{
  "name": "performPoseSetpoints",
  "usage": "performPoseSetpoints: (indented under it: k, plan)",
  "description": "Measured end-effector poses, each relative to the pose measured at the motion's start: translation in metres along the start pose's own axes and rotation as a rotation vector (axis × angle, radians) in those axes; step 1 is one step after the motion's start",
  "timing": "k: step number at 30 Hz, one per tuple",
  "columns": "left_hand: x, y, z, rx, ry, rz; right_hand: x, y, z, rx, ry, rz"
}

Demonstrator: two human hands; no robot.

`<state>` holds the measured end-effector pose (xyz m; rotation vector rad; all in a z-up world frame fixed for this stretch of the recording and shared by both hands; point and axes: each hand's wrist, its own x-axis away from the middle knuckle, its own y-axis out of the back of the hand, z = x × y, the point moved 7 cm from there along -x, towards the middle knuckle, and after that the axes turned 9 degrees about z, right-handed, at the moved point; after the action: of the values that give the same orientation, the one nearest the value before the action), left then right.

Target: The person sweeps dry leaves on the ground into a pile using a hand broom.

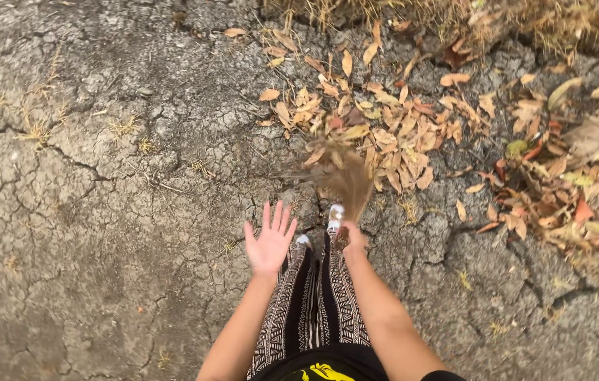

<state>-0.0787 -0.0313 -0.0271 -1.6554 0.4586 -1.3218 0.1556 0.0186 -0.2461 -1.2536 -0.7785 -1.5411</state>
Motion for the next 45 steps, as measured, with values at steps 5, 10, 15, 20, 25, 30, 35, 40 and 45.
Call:
performPoseSetpoints:
  k: [5, 10, 15, 20, 25, 30, 35, 40, 45]
  plan:
    - [0.005, 0.006, -0.006, -0.01, 0.045, 0.024, -0.013, 0.016, -0.011, 0.087, 0.116, -0.173]
    - [0.014, 0.005, -0.008, -0.008, 0.087, 0.084, 0.005, -0.01, -0.053, 0.148, 0.208, 0.051]
    - [0.024, 0.015, -0.009, -0.011, 0.126, 0.133, 0.103, -0.036, -0.124, 0.151, -0.121, 0.36]
    - [0.035, 0.018, -0.004, -0.006, 0.139, 0.112, 0.118, -0.026, -0.144, 0.049, -0.335, 0.615]
    - [0.04, 0.026, 0.002, 0.009, 0.179, 0.151, 0.102, 0.012, -0.103, 0.006, -0.491, 0.599]
    - [0.044, 0.037, 0.007, -0.045, 0.196, 0.054, 0.009, 0.095, -0.081, 0.064, -0.191, 0.289]
    - [0.045, 0.043, 0.006, -0.034, 0.228, 0.105, 0.078, 0.064, -0.073, 0.331, -0.031, 0.1]
    - [0.048, 0.034, 0.009, -0.049, 0.19, 0.06, 0.102, 0.032, -0.116, 0.444, 0.159, 0.223]
    - [0.05, 0.032, 0.011, -0.031, 0.206, 0.138, 0.143, 0.005, -0.133, 0.211, -0.219, 0.499]
